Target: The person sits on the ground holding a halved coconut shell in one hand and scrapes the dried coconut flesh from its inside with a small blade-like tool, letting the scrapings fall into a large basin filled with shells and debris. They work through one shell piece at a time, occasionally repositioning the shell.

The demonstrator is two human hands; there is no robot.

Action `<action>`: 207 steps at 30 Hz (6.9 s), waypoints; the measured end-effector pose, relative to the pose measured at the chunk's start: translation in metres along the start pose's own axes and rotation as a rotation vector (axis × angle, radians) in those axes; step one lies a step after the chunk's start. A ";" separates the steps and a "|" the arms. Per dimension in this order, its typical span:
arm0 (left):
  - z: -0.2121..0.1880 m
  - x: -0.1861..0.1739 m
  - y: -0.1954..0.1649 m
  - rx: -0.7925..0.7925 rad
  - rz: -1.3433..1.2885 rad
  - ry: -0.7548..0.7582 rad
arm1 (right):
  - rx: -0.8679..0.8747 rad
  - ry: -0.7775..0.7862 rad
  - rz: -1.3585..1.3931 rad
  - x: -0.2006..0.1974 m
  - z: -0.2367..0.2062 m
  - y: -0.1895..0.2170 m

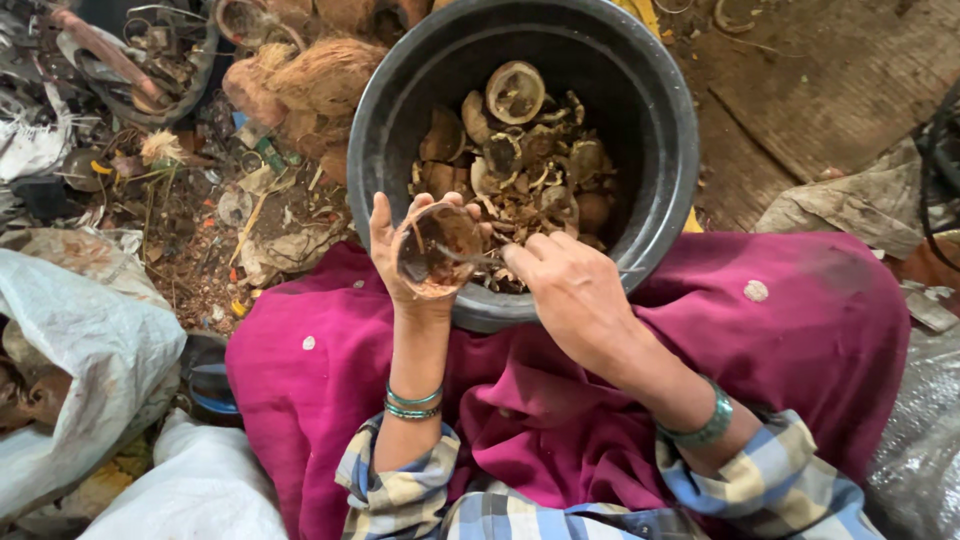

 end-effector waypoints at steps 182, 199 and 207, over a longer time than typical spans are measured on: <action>0.004 -0.018 -0.017 0.007 0.184 -0.236 | 0.283 0.109 0.050 0.026 0.000 -0.021; -0.003 -0.042 0.002 -0.426 0.684 -0.371 | 0.154 0.080 -0.302 0.039 -0.011 0.030; -0.002 -0.041 -0.030 -0.128 0.591 -0.562 | 0.170 -0.062 -0.335 0.053 0.003 0.037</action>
Point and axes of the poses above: each hand's wrist, its own z-axis towards the middle knuckle, its own x-axis out of the palm, y = z × x, the point moved 9 cm from there along z, towards the middle knuckle, and after that the axes turned 15 degrees about y, right-handed, at the moved point
